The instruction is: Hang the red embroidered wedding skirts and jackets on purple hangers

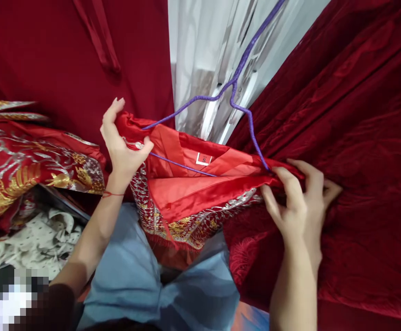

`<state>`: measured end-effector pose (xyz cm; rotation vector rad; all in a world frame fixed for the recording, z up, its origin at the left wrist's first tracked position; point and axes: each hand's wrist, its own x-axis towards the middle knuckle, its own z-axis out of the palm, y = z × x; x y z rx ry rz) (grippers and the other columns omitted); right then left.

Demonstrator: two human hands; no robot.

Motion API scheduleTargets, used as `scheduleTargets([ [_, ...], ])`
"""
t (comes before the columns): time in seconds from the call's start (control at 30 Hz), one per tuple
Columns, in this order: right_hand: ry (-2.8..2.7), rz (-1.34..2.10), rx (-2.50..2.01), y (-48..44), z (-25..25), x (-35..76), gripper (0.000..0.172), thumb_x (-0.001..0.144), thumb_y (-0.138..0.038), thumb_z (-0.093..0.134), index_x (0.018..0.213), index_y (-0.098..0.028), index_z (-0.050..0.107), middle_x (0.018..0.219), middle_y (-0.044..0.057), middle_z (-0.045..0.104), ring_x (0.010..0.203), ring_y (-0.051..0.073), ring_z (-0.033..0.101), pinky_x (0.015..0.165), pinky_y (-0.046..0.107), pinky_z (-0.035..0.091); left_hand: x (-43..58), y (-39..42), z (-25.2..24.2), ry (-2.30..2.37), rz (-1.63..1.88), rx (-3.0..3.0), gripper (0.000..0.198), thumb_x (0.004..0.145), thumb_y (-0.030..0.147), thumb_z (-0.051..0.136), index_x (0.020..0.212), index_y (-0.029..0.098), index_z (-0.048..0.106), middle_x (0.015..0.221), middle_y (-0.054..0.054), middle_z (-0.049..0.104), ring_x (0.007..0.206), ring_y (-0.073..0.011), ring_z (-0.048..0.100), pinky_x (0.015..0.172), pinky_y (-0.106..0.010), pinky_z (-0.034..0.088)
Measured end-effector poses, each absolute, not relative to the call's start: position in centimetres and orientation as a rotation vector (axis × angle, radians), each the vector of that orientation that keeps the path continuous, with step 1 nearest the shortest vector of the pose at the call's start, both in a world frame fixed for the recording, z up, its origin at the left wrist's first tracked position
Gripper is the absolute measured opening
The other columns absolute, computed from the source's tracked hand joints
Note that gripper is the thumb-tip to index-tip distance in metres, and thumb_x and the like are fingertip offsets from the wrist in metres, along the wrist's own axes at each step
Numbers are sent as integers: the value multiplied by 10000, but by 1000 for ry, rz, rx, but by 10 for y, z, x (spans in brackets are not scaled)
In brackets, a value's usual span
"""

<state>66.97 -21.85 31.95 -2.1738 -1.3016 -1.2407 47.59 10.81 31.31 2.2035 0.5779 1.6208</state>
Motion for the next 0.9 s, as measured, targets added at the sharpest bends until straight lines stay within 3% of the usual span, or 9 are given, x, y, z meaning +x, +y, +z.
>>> scheduleTargets([
  [0.1,-1348,-1347,-2096,-223,315,675,346,914,-380,585,1244,-275,581,1217,126,634,1033,257,627,925,430,404,479,114,312,581,1630,2201,618,829,280,593,1411,229,389,1540,-71,398,1522,-298,205,1233,-507,267],
  [0.37,-1344,-1469,-2025,-218,313,667,171,895,-303,618,1025,-197,645,1131,139,673,931,225,621,856,387,357,462,131,307,519,1639,2246,485,879,320,547,1344,208,466,1429,-130,523,1383,-295,452,1196,-468,332],
  [0.57,-1208,-1285,-2213,-207,309,661,203,909,-366,587,995,-190,641,1170,161,651,990,242,595,870,404,318,447,128,314,510,1732,2298,487,879,405,592,1316,204,513,1384,-143,540,1360,-303,477,1166,-481,373],
  [0.9,-1298,-1383,-2102,-206,305,656,196,925,-378,560,989,-203,623,1141,149,655,1004,245,602,870,392,330,446,139,321,603,1665,2185,348,923,371,515,1239,236,568,1279,-82,639,1239,-246,588,1130,-399,421],
])
